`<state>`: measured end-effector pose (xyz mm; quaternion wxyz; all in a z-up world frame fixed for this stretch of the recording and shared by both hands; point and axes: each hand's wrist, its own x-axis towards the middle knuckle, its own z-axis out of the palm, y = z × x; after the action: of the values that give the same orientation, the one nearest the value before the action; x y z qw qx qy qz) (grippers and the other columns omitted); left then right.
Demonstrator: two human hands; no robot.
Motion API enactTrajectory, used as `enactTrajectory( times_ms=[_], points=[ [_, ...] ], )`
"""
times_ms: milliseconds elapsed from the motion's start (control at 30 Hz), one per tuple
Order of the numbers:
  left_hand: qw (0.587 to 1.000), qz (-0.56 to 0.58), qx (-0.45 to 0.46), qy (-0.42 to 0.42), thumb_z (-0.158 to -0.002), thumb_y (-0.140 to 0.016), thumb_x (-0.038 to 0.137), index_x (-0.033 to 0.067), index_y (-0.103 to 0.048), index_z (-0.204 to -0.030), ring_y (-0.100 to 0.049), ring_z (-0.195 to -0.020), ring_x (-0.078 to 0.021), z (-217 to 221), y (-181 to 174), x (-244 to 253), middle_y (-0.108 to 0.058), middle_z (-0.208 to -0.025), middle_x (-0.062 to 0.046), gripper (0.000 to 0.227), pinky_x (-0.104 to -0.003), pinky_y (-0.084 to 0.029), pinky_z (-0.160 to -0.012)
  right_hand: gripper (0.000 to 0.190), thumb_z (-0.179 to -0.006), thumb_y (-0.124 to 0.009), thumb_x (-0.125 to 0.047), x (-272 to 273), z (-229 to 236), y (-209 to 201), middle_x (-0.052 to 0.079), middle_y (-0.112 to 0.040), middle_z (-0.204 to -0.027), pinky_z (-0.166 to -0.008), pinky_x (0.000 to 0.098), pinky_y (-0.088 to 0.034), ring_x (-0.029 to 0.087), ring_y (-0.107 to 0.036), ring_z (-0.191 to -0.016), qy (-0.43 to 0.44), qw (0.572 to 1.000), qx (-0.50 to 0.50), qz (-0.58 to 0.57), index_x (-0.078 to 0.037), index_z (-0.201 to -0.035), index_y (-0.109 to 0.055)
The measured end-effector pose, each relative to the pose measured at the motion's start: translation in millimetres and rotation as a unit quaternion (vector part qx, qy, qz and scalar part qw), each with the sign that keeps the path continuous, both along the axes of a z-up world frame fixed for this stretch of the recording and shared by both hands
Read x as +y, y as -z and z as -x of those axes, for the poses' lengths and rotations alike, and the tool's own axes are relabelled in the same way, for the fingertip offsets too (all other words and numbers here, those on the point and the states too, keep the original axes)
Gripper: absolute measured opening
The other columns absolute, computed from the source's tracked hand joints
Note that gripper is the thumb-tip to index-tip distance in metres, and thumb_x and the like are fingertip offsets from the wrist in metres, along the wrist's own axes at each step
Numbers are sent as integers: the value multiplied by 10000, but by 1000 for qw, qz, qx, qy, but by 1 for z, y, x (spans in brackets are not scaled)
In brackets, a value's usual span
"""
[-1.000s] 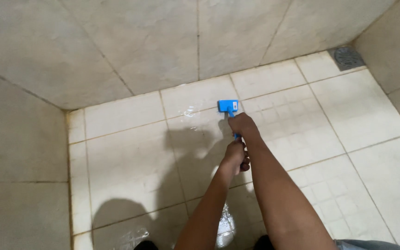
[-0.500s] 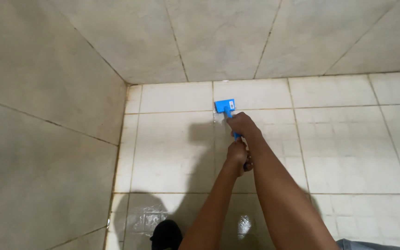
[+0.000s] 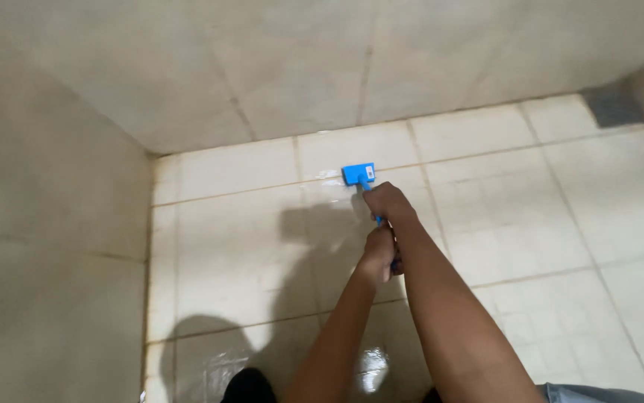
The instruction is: The person scrubs the grout lines along the base of the shower walls using a blue scrub brush. They work methodically along the corners and seams of the tiled floor and walls.
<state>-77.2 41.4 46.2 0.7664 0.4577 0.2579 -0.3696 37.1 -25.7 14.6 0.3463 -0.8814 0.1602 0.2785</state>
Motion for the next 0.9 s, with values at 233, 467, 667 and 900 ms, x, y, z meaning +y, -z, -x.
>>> enactTrajectory(
  times_ms=[233, 467, 667, 900],
  points=[
    [997, 19, -13, 69, -1102, -284, 360, 201, -537, -1000, -329, -427, -125, 9, 10, -60, -434, -602, 25, 315, -333, -281, -403, 462, -931, -525, -363, -73, 14, 0, 161, -772, -749, -765, 394, -586, 256, -756, -709, 51, 996, 19, 64, 30, -843, -751],
    [998, 35, 28, 40, -1100, -256, 481, 180, -438, -968, -348, -416, -147, 2, 43, -56, -450, -599, -18, 376, -334, -269, -390, 460, -920, -540, -355, -65, 8, 8, 167, -767, -731, -693, 395, -577, 255, -733, -638, 21, 999, 15, 46, 47, -820, -742],
    [999, 7, 24, -22, -1092, -222, 494, 178, -406, -951, -370, -433, -161, -1, 21, -5, -477, -618, -46, 391, -330, -276, -403, 409, -907, -570, -321, -2, -4, -14, 177, -761, -726, -570, 410, -519, 261, -692, -590, -28, 999, 34, -2, 51, -861, -733],
    [992, 0, 76, -98, -1103, -264, 494, 170, -350, -898, -230, -482, -123, 3, 11, 50, -318, -624, 14, 394, -305, -212, -437, 367, -902, -585, -312, 57, -8, -7, 179, -772, -782, -551, 403, -496, 255, -693, -618, -80, 994, 52, -56, 23, -915, -733]
  ],
)
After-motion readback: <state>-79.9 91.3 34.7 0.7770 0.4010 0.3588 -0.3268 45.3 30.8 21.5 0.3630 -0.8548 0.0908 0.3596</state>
